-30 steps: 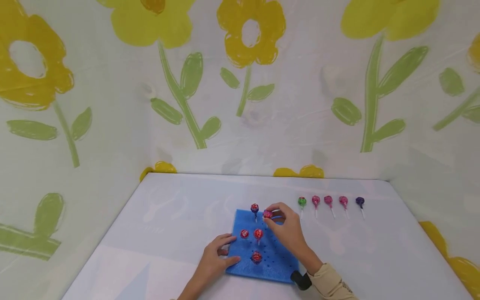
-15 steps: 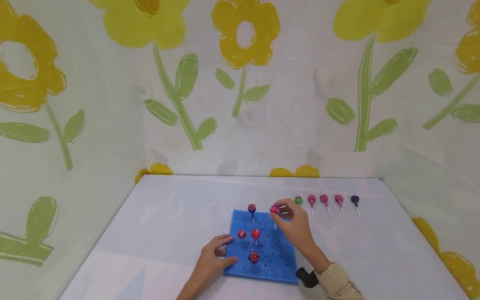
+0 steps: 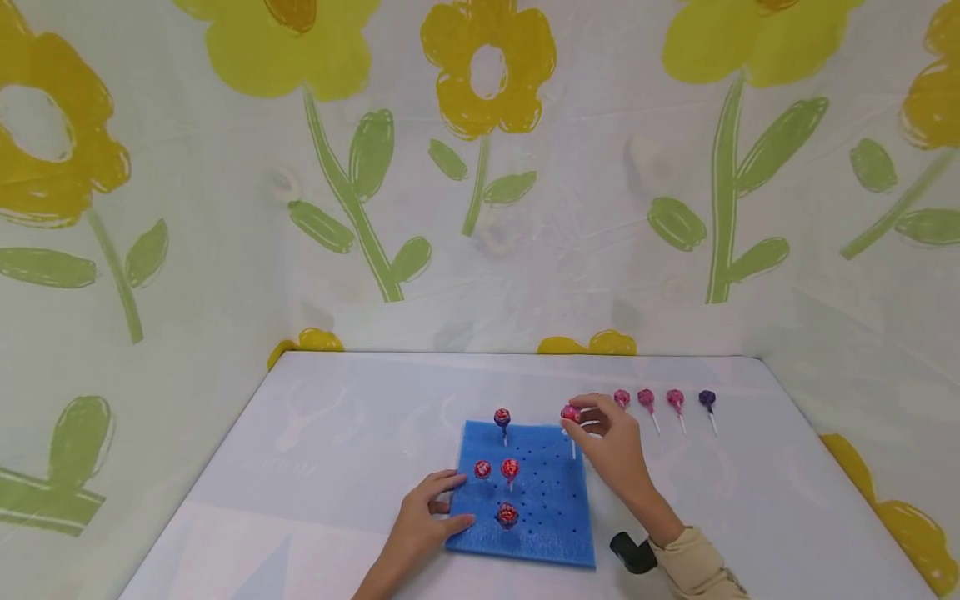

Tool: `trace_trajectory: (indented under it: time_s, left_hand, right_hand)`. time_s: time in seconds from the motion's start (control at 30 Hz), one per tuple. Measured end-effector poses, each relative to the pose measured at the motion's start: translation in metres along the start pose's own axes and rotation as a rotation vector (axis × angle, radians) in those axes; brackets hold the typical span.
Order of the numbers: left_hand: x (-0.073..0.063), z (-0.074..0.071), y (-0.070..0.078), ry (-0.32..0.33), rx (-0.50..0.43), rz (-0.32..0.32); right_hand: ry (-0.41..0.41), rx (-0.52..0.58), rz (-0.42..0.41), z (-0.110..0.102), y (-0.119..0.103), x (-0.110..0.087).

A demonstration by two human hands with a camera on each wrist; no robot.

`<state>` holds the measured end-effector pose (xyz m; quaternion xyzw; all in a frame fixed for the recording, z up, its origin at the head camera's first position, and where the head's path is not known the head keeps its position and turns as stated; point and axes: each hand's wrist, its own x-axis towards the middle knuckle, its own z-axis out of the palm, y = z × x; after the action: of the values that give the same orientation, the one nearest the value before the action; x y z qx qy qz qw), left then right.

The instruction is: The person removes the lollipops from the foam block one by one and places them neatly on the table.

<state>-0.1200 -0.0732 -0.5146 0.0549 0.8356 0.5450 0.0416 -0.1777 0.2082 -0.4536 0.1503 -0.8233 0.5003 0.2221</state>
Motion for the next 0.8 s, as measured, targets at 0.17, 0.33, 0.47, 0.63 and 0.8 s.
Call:
trace_trajectory:
  time_s: [0.17,0.33,0.47,0.63,0.8]
  left_hand:
    - [0.001,0.001,-0.001,0.001,0.002,-0.011]
    - [0.001,0.001,-0.001,0.002,-0.004,-0.002]
    - [0.001,0.000,-0.001,0.002,-0.007,-0.003]
    - [0.001,0.000,-0.002,0.001,-0.013,0.013]
    - [0.000,-0.001,0.000,-0.004,-0.015,0.024]
  right_hand:
    - [-0.002,0.029,0.003,-0.010,0.004,0.001]
    - [-0.025,-0.044,0.081,-0.019,-0.008,0.002]
    - [-0.028,-0.078,0.113,-0.021,-0.006,0.002]
    - [-0.009,-0.080,0.115,-0.021,0.021,-0.003]
    - [-0.021,-0.155,0.111,-0.021,0.078,-0.009]
